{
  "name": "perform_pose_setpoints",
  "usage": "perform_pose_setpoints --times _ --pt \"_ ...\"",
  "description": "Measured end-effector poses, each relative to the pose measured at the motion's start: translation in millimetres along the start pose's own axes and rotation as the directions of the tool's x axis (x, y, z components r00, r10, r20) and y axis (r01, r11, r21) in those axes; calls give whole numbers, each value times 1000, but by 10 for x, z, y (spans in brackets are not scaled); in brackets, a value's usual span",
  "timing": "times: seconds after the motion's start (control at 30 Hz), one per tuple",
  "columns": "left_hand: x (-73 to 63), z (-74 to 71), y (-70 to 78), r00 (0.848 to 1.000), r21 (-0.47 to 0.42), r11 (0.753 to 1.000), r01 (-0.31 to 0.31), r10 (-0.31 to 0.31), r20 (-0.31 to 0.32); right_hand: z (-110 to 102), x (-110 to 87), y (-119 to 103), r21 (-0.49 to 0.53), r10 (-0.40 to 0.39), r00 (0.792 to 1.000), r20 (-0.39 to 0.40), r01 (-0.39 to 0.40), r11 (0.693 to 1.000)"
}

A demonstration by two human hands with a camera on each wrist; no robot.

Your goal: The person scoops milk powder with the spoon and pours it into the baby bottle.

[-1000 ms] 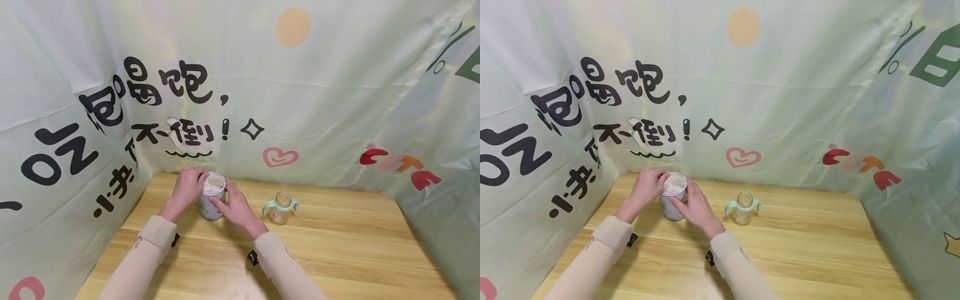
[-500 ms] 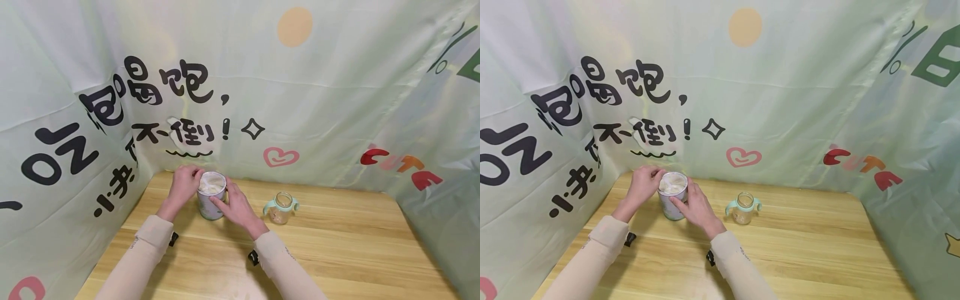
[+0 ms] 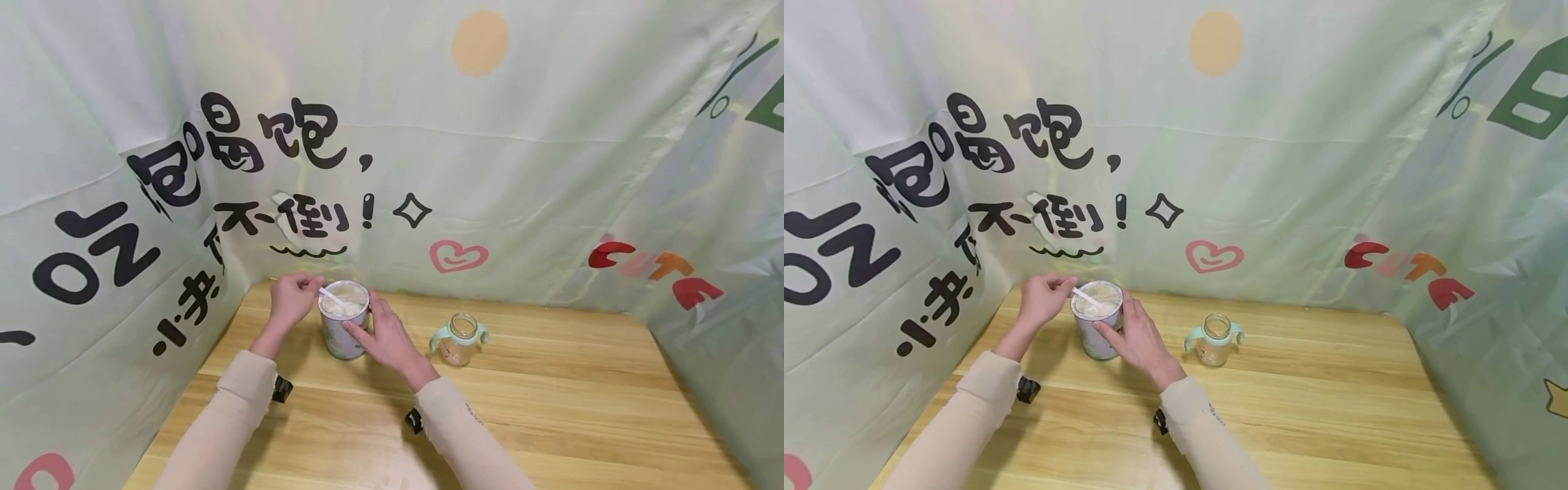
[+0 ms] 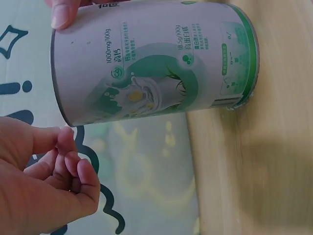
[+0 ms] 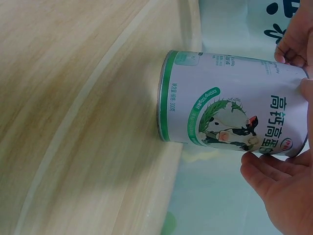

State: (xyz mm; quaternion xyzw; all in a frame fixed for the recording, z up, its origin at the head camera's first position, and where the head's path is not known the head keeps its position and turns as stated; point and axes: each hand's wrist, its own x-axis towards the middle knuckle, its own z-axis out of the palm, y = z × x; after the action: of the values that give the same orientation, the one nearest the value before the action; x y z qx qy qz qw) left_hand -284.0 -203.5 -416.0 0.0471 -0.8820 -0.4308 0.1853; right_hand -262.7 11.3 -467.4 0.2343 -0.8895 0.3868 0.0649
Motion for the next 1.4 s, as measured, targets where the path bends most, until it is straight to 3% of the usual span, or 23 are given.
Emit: perform_pose_setpoints --times 0.23,0.63,1.0,1.4 --pt "16 -55 -31 991 -52 991 127 -124 55 -6 -2 -4 -2 3 1000 7 -3 1000" --pt "18 -136 -27 962 -126 959 252 -235 140 -27 0 4 7 -14 1000 4 14 1000" --pt "30 -215 -14 954 -284 913 293 -258 155 -45 0 19 30 -21 1000 4 21 999" --pt "16 -270 36 953 -337 893 298 -261 151 -157 -25 47 35 35 999 28 -36 999"
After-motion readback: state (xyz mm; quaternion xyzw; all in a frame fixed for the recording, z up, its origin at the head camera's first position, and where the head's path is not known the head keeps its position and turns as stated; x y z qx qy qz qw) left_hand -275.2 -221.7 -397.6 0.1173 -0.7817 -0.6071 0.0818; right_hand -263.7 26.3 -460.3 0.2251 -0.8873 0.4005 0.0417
